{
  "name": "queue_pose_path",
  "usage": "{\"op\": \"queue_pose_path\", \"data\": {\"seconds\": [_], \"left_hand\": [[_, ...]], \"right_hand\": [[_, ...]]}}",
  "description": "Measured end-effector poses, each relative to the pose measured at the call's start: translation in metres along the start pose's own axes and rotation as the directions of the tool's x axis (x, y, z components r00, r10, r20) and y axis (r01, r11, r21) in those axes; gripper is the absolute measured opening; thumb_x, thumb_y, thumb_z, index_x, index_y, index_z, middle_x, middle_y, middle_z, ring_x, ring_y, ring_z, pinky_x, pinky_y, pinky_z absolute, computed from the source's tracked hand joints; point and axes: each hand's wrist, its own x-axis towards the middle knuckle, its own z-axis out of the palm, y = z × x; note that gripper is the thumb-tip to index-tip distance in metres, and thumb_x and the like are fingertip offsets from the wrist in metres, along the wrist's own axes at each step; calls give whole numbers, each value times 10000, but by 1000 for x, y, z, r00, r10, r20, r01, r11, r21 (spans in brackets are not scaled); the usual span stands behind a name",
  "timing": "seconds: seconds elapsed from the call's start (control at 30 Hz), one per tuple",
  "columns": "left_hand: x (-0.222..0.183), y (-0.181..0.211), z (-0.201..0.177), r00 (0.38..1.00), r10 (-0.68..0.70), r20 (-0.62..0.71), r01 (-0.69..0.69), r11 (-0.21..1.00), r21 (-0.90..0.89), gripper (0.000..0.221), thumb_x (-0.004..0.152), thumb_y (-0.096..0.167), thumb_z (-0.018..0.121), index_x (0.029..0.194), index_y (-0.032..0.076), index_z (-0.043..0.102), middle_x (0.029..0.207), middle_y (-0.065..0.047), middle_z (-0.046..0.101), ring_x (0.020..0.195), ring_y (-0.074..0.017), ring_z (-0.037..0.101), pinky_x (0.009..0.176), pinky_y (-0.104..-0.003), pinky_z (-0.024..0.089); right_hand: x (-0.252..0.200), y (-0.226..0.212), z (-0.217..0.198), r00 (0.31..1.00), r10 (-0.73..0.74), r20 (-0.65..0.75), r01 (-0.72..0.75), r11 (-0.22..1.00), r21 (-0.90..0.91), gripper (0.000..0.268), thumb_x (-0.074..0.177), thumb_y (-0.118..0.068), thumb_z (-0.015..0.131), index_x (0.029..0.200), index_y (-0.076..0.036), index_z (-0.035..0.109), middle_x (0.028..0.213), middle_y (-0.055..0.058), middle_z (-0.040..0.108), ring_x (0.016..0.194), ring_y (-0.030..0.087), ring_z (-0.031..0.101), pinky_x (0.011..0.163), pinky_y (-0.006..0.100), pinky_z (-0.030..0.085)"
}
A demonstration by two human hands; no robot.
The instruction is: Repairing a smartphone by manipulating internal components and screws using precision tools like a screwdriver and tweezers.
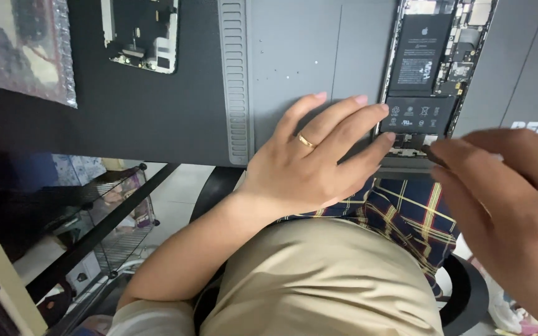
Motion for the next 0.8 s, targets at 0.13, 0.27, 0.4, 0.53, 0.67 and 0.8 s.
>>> {"op": "queue_pose_path", "data": {"seconds": [0.13, 0.27, 0.4, 0.53, 0.67, 0.8], "left_hand": [[-2, -2, -3, 991, -36, 131, 56, 987, -148, 166, 1065, 262, 837, 1210, 235, 761, 1398, -40, 649, 1311, -223, 661, 1130, -466, 504], [9, 3, -13, 972, -142, 187, 188, 948, -256, 192, 1076, 137, 848, 1214, 199, 729, 1372, -80, 670, 1272, -311, 690, 1121, -527, 505], [23, 10, -8, 976, -122, 181, 158, 966, -205, 125, 1094, 77, 747, 1128, 196, 731, 1359, -69, 662, 1227, -275, 683, 1099, -519, 529], [30, 15, 1, 969, -109, 223, 156, 966, -206, 99, 1116, 116, 781, 1101, 173, 701, 1400, -36, 613, 1250, -271, 671, 1143, -527, 519], [37, 17, 3, 952, -90, 293, 157, 964, -215, 155, 1107, 67, 787, 1102, 158, 661, 1448, -49, 577, 1299, -301, 662, 1176, -550, 480], [51, 20, -2, 961, -69, 268, 119, 978, -174, 163, 1079, 42, 794, 1039, 147, 677, 1400, -49, 602, 1237, -288, 698, 1125, -549, 513]], "right_hand": [[-8, 4, -1, 1000, 4, -18, -2, 992, 128, 234, 1104, -83, 680, 1324, -113, 755, 1335, 141, 753, 778, 321, 721, 740, 458, 545], [-27, 3, -3, 975, 220, -16, -191, 877, 440, 301, 1051, 40, 692, 1350, 17, 710, 1338, 215, 735, 1221, 319, 710, 753, 373, 582], [-46, -9, 26, 842, 538, 40, -458, 674, 580, 269, 1151, 31, 721, 1400, 129, 689, 1410, 266, 657, 1068, 335, 653, 887, 407, 524], [-51, -8, 39, 857, 510, -75, -348, 680, 645, 271, 1143, 46, 750, 1369, 183, 693, 1368, 326, 674, 1197, 382, 674, 944, 418, 557], [-56, 2, 53, 851, 483, -204, -231, 694, 682, 240, 1120, 65, 778, 1297, 214, 714, 1250, 371, 711, 1103, 405, 712, 887, 420, 609], [-63, 9, 58, 839, 501, -211, -208, 655, 726, 197, 1113, 97, 783, 1276, 180, 709, 1228, 341, 722, 1126, 380, 721, 878, 390, 611]]}}
